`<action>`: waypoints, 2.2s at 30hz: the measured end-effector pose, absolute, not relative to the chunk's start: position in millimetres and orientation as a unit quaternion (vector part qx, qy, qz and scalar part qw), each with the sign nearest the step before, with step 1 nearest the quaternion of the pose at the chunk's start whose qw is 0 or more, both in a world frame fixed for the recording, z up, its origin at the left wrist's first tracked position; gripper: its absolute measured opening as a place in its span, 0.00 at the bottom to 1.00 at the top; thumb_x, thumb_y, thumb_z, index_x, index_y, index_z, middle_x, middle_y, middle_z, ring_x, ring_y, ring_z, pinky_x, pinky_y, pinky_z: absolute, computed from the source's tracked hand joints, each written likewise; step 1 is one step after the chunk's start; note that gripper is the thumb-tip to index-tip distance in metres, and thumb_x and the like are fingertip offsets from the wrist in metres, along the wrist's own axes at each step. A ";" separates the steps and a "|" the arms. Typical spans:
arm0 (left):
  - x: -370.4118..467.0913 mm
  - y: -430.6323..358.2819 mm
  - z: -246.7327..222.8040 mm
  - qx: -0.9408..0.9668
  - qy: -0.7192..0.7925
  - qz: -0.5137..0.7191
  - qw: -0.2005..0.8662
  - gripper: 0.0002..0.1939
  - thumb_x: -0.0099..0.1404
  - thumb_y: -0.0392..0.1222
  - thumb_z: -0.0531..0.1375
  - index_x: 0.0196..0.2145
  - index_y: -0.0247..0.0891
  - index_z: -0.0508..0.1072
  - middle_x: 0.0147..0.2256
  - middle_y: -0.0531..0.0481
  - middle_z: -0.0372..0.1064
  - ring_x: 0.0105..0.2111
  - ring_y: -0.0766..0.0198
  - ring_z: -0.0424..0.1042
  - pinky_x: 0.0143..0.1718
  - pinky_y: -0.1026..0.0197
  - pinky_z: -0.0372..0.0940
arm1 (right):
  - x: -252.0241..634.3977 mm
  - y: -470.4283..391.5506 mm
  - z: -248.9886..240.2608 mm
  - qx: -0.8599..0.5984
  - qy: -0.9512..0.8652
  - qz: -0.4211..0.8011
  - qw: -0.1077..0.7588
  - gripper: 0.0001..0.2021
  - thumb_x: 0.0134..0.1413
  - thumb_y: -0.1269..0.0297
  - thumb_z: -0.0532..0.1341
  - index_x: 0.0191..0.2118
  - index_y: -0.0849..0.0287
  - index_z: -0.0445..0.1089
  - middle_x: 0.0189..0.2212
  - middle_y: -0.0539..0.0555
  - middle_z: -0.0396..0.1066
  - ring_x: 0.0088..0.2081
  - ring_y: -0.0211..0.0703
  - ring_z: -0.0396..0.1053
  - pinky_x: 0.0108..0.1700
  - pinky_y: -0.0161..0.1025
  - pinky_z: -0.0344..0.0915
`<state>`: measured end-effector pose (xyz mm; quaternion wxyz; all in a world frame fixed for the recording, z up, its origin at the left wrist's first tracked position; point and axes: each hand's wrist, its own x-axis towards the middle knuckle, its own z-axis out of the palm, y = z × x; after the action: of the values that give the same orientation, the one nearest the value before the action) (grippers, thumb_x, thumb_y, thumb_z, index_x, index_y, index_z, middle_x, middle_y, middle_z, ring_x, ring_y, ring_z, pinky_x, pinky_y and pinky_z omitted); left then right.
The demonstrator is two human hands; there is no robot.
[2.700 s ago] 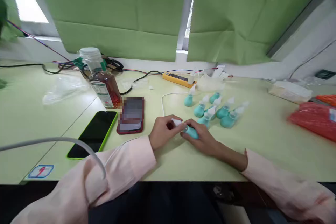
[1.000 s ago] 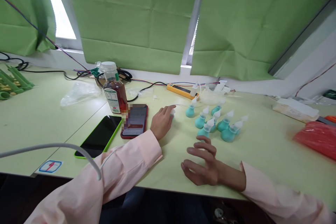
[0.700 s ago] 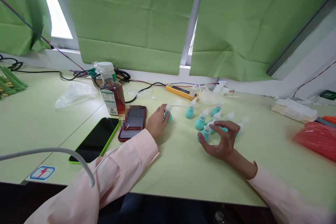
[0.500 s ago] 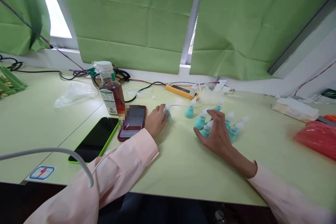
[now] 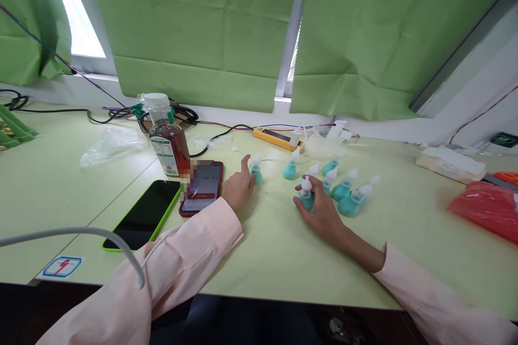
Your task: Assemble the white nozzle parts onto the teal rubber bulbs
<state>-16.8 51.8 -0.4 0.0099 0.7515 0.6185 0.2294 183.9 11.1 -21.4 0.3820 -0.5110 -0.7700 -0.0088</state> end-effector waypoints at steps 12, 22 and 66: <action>-13.8 49.5 2.9 0.739 0.623 0.255 0.021 0.28 0.59 0.44 0.49 0.54 0.35 0.42 0.22 0.50 0.66 0.23 0.59 0.68 0.21 0.66 0.53 | 184.3 11.8 -22.2 -0.510 -0.776 -0.008 0.371 0.21 0.49 0.66 0.52 0.50 0.60 0.48 0.39 0.59 0.66 0.39 0.47 0.66 0.38 0.46 0.64; -0.7 2.1 3.9 0.832 0.338 0.417 0.137 0.11 0.55 0.45 0.52 0.34 0.36 0.62 0.15 0.59 0.51 0.15 0.69 0.53 0.19 0.67 0.48 | 166.0 -11.8 -15.9 -0.407 -0.780 0.207 0.428 0.18 0.43 0.65 0.60 0.43 0.56 0.56 0.35 0.54 0.70 0.36 0.44 0.69 0.38 0.41 0.66; 10.7 20.5 -1.6 0.500 0.441 0.357 0.654 0.19 0.57 0.47 0.45 0.12 0.38 0.52 0.06 0.60 0.43 0.06 0.75 0.41 0.09 0.69 0.37 | 153.3 -22.4 -13.9 -0.421 -0.807 0.226 0.347 0.08 0.42 0.66 0.57 0.32 0.60 0.62 0.23 0.48 0.60 0.25 0.34 0.57 0.28 0.32 0.56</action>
<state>10.7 20.5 -1.6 0.6545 0.4999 0.4411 0.3567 153.3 -22.4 -13.9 0.3473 -0.4212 -0.8069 0.2257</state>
